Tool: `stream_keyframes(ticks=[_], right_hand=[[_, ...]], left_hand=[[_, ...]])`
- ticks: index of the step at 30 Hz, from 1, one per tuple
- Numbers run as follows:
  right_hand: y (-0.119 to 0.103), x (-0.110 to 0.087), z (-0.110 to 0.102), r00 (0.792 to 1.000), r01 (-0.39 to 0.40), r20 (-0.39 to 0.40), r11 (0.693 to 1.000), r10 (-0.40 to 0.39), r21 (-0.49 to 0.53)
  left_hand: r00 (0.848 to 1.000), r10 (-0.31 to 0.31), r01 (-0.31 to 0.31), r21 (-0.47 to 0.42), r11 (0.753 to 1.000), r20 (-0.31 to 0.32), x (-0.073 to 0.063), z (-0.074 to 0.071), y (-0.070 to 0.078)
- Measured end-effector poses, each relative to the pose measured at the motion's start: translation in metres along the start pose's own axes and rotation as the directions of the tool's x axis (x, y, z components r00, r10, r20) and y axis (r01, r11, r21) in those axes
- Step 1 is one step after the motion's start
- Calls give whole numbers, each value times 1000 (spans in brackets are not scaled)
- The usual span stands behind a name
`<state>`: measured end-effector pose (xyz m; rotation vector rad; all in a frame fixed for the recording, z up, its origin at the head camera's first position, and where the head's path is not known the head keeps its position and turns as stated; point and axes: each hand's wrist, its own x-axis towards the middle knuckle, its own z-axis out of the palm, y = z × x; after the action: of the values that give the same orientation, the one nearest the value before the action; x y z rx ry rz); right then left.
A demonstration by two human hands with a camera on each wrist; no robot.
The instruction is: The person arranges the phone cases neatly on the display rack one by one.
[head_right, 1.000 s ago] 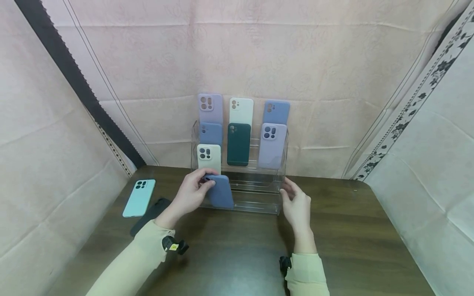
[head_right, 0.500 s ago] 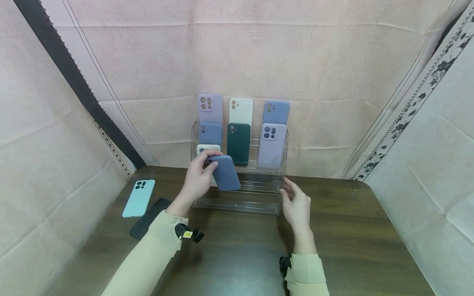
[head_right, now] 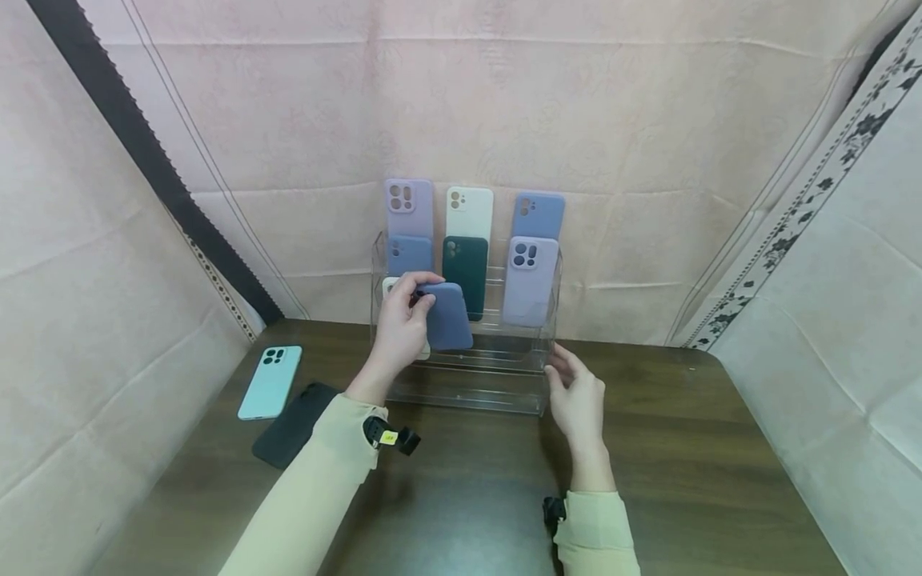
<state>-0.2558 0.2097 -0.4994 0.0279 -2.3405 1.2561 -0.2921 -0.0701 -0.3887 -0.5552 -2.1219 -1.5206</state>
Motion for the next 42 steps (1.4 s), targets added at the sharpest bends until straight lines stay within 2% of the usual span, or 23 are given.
stream_keyframes(ticks=[7,12,17,25,31,42], right_hand=[[0,0,1,1000,10,-25,1000,-10,1],[2,0,3,999,31,-33,999,-31,-7],[1,-1,3,999,23,-27,1000,-24,-16],[1,1,3,999,29,-35,1000,-29,-6],[0,1,1,999,22,-37,1000,-22,-4],[-3,-1,1,999,15,-30,1000,-16,-14]], left_hand=[[998,-46,44,46,998,34,2,9,-5],[995,-57,51,81,995,76,2,14,-11],[991,-83,75,83,994,102,2,16,-12],[990,-78,66,99,993,121,8,20,-15],[972,-146,122,137,983,186,6,26,-21],[949,-218,195,118,974,229,11,27,-26]])
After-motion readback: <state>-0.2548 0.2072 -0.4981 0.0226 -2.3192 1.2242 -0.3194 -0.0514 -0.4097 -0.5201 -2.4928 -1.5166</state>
